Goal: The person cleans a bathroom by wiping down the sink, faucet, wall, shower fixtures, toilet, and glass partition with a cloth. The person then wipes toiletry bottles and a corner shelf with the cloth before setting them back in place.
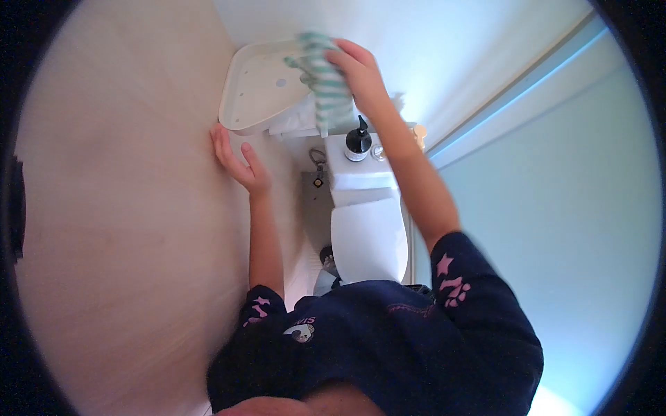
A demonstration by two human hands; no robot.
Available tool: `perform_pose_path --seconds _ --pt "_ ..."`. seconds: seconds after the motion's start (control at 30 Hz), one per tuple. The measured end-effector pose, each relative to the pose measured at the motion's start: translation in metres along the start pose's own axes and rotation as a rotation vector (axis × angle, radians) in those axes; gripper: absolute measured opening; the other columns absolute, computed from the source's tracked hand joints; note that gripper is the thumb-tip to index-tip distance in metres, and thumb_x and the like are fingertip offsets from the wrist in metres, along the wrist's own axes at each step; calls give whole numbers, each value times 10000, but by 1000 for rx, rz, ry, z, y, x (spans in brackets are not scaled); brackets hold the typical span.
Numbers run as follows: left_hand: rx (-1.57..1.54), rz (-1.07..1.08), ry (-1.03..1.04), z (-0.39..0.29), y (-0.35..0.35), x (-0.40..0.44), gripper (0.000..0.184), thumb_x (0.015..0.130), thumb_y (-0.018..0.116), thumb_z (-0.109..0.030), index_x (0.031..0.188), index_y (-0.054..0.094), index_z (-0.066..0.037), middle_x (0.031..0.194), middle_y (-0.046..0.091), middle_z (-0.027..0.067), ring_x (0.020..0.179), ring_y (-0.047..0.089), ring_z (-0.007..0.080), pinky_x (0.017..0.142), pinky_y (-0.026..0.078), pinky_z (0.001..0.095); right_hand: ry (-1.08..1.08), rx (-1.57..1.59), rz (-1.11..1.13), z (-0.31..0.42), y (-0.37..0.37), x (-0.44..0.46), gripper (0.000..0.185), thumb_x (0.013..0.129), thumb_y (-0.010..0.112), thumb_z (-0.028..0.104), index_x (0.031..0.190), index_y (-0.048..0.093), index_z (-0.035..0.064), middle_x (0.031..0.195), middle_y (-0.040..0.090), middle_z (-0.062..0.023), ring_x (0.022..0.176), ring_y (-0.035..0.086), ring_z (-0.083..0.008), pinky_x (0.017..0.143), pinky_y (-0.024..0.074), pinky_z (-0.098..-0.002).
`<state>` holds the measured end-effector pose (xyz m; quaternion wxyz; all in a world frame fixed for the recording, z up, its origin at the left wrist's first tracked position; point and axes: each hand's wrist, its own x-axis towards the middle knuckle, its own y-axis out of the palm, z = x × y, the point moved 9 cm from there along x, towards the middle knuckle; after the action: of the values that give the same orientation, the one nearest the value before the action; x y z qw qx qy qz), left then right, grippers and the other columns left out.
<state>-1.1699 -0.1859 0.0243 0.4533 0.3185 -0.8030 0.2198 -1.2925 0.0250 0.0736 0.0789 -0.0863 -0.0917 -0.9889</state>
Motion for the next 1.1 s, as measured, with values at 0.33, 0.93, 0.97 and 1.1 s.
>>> perform_pose_path --seconds 0.33,0.93,0.97,1.1 --pt "-151 139 107 22 13 19 413 908 299 -253 1161 444 39 1183 486 144 1193 353 333 1012 186 450 377 1445 -77 -98 122 -71 464 904 297 364 1246 388 64 1222 456 -113 1136 426 -279 994 309 -392" --pt "7 103 140 9 22 14 508 878 303 -424 1119 511 -28 1029 452 84 1135 308 288 1013 108 452 259 1353 23 -104 55 -8 439 906 306 356 1216 407 62 1207 471 -113 1110 453 -271 962 344 -418" --pt "10 99 137 10 23 13 540 866 309 -457 1129 502 -27 1031 440 83 1134 302 289 1011 107 455 132 1299 -23 -98 41 4 438 908 296 358 1218 407 68 1236 449 -109 1117 448 -277 959 344 -443" --pt "39 77 163 12 24 12 578 849 321 -498 1138 493 -28 1042 419 86 1132 291 294 1001 113 466 112 1630 326 -144 107 7 426 908 289 353 1204 408 71 1215 460 -118 1125 439 -272 955 345 -442"
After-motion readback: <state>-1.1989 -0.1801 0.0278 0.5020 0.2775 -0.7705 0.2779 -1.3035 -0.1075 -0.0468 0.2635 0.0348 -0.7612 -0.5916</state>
